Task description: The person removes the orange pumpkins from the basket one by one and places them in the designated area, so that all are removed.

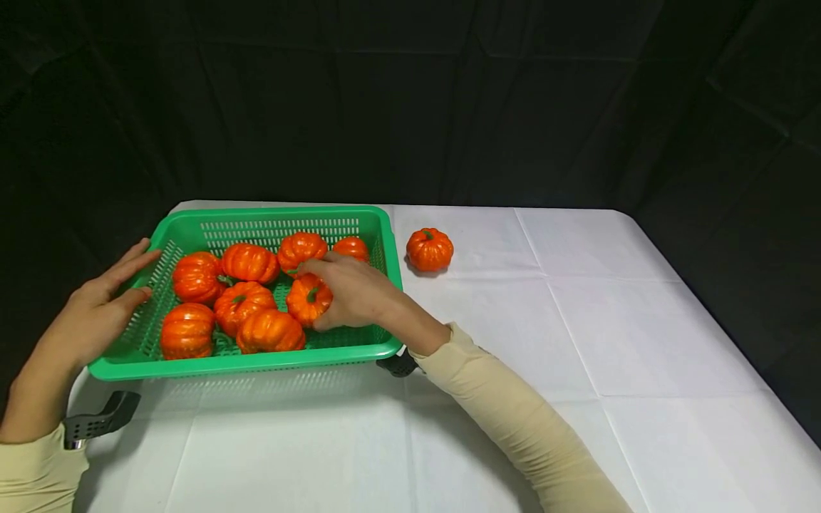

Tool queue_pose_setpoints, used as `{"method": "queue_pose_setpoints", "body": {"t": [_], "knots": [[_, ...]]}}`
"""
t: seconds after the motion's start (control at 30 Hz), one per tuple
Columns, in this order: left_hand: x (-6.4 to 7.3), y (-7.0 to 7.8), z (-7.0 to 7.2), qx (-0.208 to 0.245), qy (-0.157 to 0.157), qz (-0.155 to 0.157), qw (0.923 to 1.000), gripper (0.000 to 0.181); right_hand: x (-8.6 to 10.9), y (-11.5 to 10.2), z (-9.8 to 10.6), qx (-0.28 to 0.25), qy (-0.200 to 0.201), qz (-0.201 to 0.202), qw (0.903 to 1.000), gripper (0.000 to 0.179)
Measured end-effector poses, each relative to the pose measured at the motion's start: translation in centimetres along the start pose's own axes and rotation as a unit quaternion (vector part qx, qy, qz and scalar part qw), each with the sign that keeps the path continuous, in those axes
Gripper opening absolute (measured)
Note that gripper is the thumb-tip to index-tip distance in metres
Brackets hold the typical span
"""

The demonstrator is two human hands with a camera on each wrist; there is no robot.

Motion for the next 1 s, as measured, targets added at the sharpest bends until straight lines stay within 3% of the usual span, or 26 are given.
{"method": "queue_pose_setpoints", "body": {"t": [0.5, 1.0], "knots": [[-0.1, -0.1, 0.0, -0.005, -0.001, -0.003, 1.0, 0.055, 0.5, 0.4, 0.4, -0.051, 0.026, -0.019, 0.9981, 0.075], [-0.1, -0.1, 0.0, -0.003, 0.0, -0.008, 1.0, 0.054, 0.8, 0.6, 1.4, -0.131, 0.08, 0.029, 0.9877, 0.079]]}}
Point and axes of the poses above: each hand's wrist, its own x-axis away from the middle knuckle, its own z-axis out of the back of the hand, y = z × x, the point moved 6 cm from there along -x, towards the middle knuckle, and after that the axes turned 9 degrees about -y, right-handed, at the moved point
